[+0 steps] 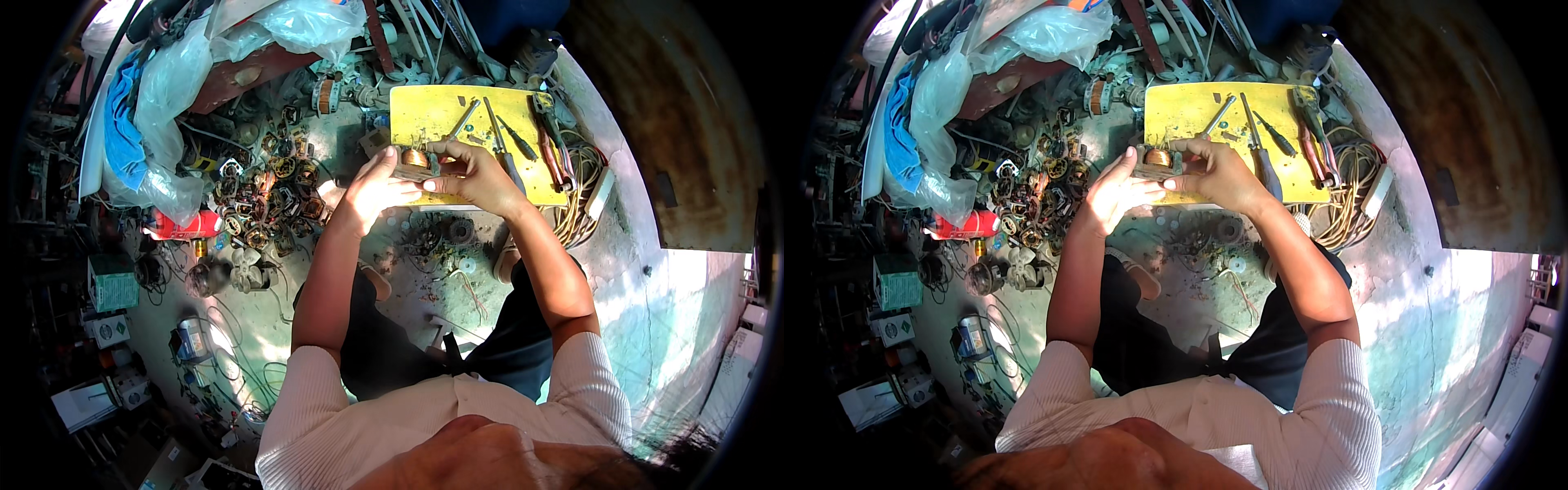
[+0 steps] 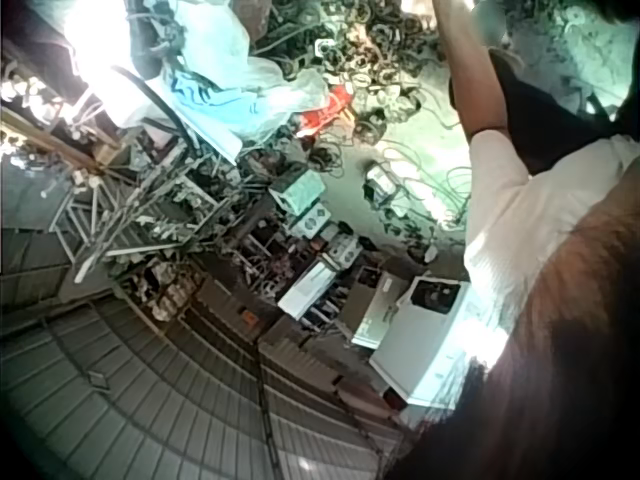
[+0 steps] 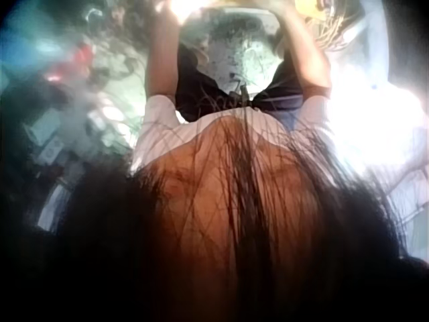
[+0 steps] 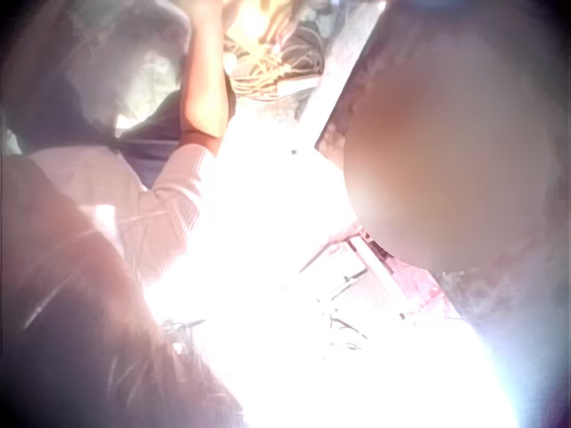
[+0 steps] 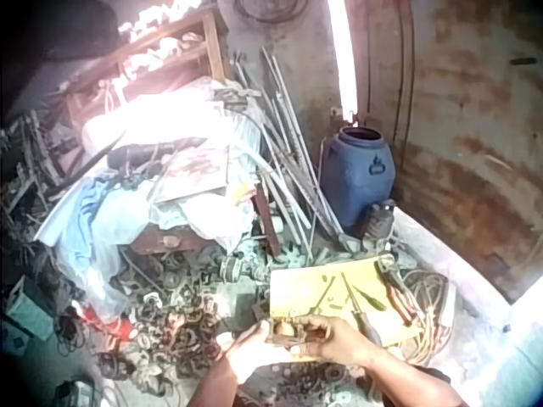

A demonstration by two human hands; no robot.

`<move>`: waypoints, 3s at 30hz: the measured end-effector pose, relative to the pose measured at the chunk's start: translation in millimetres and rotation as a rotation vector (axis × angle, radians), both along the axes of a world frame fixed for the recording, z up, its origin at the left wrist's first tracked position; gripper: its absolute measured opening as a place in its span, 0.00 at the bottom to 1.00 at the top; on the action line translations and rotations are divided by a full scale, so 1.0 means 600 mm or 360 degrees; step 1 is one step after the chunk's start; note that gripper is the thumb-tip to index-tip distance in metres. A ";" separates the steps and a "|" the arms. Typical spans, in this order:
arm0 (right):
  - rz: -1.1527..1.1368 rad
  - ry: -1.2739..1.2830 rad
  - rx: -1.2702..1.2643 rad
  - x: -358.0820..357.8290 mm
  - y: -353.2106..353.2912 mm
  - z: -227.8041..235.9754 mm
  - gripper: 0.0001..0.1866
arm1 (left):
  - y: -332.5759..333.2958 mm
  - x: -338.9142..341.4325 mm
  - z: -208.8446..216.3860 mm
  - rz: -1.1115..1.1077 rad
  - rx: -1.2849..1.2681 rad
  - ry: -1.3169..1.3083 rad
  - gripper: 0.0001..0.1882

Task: The person disassembles an electrical motor assembly by prying metal components with a screwdriver, pulling wires with pliers, and using a ratchet on the core before handling a circular motor housing.

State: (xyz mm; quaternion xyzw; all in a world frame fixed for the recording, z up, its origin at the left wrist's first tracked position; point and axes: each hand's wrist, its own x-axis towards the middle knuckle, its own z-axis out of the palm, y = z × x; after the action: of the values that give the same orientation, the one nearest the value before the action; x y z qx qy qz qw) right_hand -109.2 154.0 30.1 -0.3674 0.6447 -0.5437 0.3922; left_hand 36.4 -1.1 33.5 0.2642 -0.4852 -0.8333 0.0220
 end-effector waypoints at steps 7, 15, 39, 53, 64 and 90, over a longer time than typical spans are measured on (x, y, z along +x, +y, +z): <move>-0.0045 -0.0104 -0.0150 0.005 -0.003 -0.006 0.30 | 0.011 -0.002 0.031 0.0053 -0.0037 -0.0056 0.34; -0.0328 0.0945 -0.0422 0.031 -0.007 0.021 0.27 | -0.009 -0.006 0.008 0.0072 0.0014 0.0371 0.33; -0.0458 0.0816 -0.0471 0.033 -0.013 0.007 0.27 | -0.019 0.000 0.019 0.0154 -0.0591 0.0250 0.23; -0.0289 0.1035 -0.0453 0.026 0.000 0.023 0.28 | -0.015 0.002 0.020 0.0141 -0.0805 0.0134 0.15; -0.0210 0.1543 -0.0535 0.018 -0.001 0.025 0.28 | -0.004 0.003 0.026 0.0158 -0.0927 0.0054 0.19; 0.0295 -0.2160 -0.0508 0.002 -0.007 -0.030 0.26 | 0.021 0.000 0.058 0.0629 -0.2111 0.0669 0.10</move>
State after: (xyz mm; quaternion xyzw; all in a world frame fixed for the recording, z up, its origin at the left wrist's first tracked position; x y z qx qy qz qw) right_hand -107.9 149.8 12.1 -0.0534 0.1358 -0.7052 0.6939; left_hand 36.4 11.3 68.0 0.1121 -0.8175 -0.3769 0.4208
